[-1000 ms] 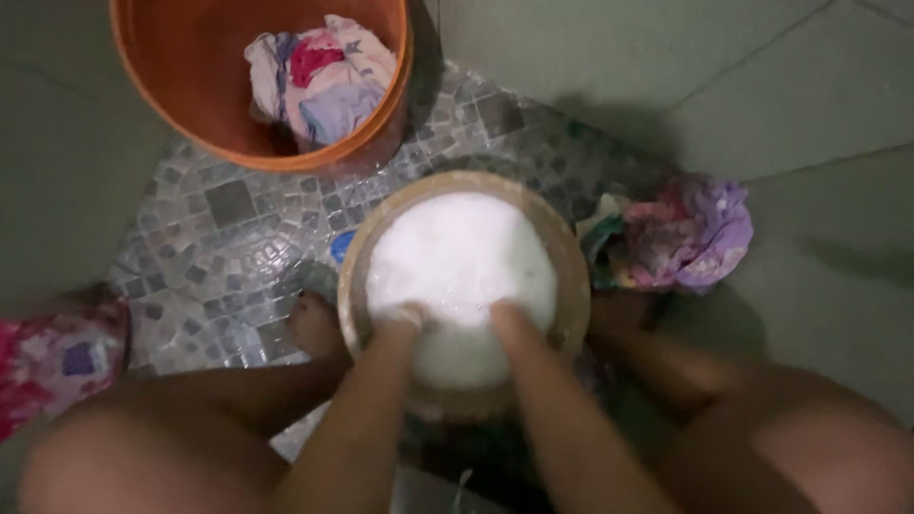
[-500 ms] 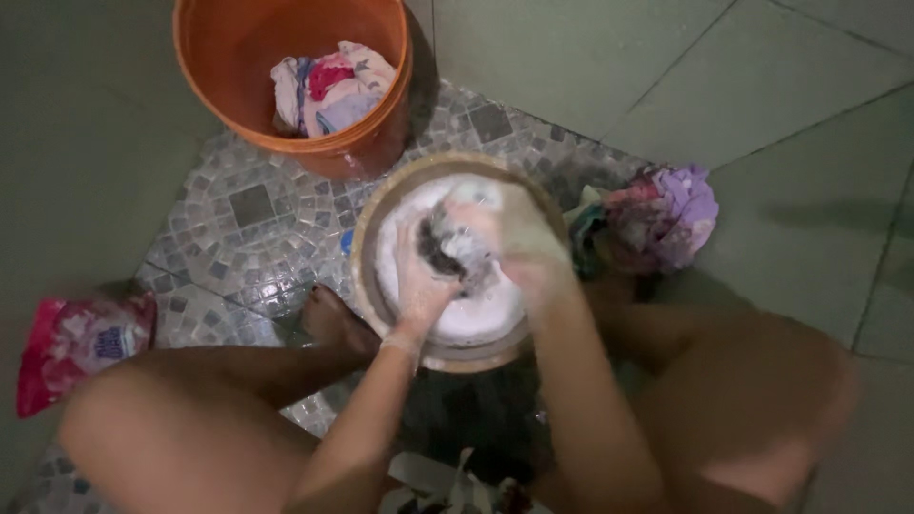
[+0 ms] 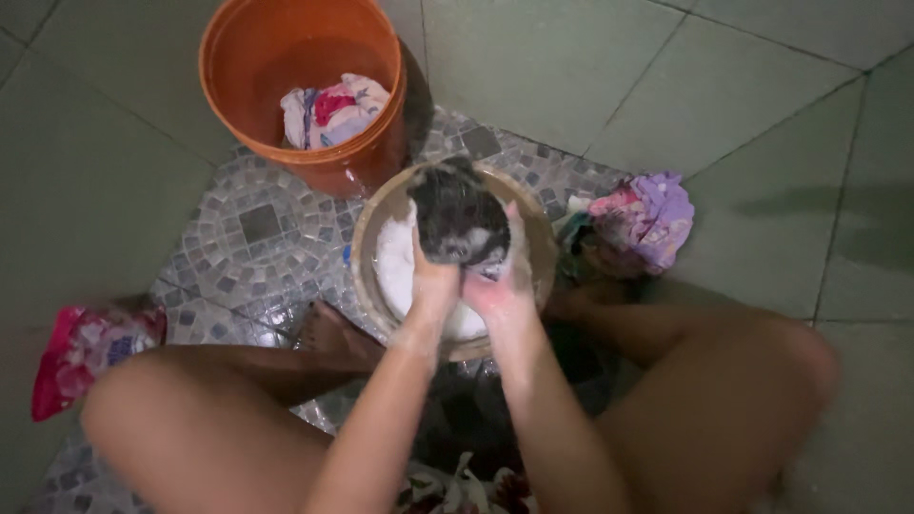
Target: The person hand washes various pieces of clothing in a small basin filled with soapy water. They scrub and rinse each item individually, then place the washed clothes into a larger orange bucket nearby.
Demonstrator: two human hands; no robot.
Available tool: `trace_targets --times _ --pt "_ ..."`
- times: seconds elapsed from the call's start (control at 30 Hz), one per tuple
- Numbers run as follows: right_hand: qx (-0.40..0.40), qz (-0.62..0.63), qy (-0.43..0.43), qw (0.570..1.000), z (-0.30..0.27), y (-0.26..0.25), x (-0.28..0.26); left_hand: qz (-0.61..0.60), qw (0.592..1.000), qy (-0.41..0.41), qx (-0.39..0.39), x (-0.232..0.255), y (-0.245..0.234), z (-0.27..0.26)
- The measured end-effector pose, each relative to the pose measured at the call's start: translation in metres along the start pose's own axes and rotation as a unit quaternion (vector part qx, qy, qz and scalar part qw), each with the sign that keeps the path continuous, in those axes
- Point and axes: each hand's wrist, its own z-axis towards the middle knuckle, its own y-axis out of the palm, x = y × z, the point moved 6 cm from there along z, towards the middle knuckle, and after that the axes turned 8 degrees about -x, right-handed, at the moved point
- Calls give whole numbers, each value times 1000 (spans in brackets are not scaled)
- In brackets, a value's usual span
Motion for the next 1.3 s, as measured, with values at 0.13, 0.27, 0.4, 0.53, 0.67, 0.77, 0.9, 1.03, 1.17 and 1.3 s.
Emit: trace_targets --times 0.13,0.27,0.4,0.53,0.67,0.77,0.9,1.03,1.17,1.3 --pt "43 -70 -91 992 4 -14 -27 166 980 -10 -106 16 -27 -26" --pt "-180 -113 -21 977 6 20 -37 -21 974 -125 -188 21 -33 -46" --pt "-53 -427 -44 902 -12 38 -39 -442 837 -322 -14 -3 -19 -45" --pt "-202 -432 -104 873 -11 39 -26 -502 800 -318 78 -34 -18 2" --pt "-35 -293 -121 948 17 -21 -31 -342 923 -110 136 3 -15 7" --pt "0 -72 -20 997 47 -56 -5 -102 991 11 83 71 1 3" --pt "-242 -239 1 940 64 -69 -5 99 978 147 -114 128 33 -3" --pt "-378 -397 58 834 62 -59 -7 262 893 214 -298 142 44 -8" --pt "-334 -525 217 752 85 -28 15 367 779 325 -391 145 61 -22" --pt "-256 -642 343 637 92 -25 36 386 718 371 -445 136 65 -35"
